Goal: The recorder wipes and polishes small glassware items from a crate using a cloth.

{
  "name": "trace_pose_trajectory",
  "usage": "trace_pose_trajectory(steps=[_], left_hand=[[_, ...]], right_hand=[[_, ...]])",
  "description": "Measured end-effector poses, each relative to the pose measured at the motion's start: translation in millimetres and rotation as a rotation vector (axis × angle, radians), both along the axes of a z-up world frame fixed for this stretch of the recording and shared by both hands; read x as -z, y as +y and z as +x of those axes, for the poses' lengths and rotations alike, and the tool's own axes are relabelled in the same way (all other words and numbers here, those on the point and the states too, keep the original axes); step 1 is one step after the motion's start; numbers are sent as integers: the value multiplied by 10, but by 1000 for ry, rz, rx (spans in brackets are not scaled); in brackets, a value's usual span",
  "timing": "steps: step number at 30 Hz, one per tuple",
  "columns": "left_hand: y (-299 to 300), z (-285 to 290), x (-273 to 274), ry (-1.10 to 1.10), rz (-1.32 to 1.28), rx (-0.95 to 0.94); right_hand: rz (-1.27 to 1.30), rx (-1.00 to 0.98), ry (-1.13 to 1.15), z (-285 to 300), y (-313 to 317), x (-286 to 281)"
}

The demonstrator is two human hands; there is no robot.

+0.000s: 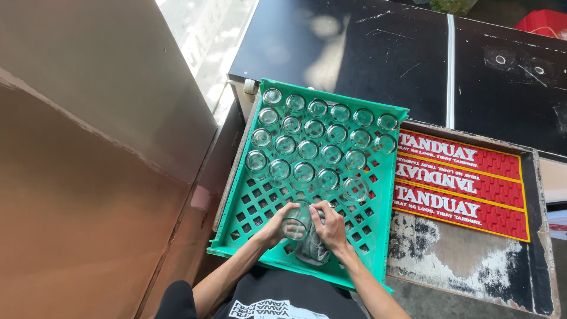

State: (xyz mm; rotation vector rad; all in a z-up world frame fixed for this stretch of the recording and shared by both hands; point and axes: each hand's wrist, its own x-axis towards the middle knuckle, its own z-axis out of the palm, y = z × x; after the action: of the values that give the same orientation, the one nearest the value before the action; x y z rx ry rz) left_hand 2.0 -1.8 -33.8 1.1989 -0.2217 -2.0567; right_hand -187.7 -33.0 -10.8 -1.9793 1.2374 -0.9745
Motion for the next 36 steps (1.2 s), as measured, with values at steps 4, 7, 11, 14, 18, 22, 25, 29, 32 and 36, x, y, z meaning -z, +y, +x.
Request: trace_pose_trajectory(steps=[4,7,11,14,18,22,25,29,32,36], left_hand=[[-20,30,251,77,-10,-50],[-22,51,103,11,49,-147],[-14,64,496,69,8,-57],[-7,33,368,96,-12,-15],[-25,-25,243,56,-23,-22],[-35,27,440,82,-12,-53],[-48,63,389,-28,-37,-48],[-54,21,-34,102,-96,-71],[-29,-10,-330,140,-81,-18],[-27,11,-82,49,-62,-26]], right_hand=[[-7,-94,-42,18,72,-64],[-74,-154,-115,68,101,-99],[31,-30,-58,56,50,-44],[12,44,-12,19,19,-42],[-45,-23,-29,-42,37,-42],[-137,-161,-70,36,86,-98],[-95,-133,-31,87,25,-41],[200,-1,-86,75,-66,-162],[241,22,-135,9,-65,-42],[60,-67,-83,19,15,9]])
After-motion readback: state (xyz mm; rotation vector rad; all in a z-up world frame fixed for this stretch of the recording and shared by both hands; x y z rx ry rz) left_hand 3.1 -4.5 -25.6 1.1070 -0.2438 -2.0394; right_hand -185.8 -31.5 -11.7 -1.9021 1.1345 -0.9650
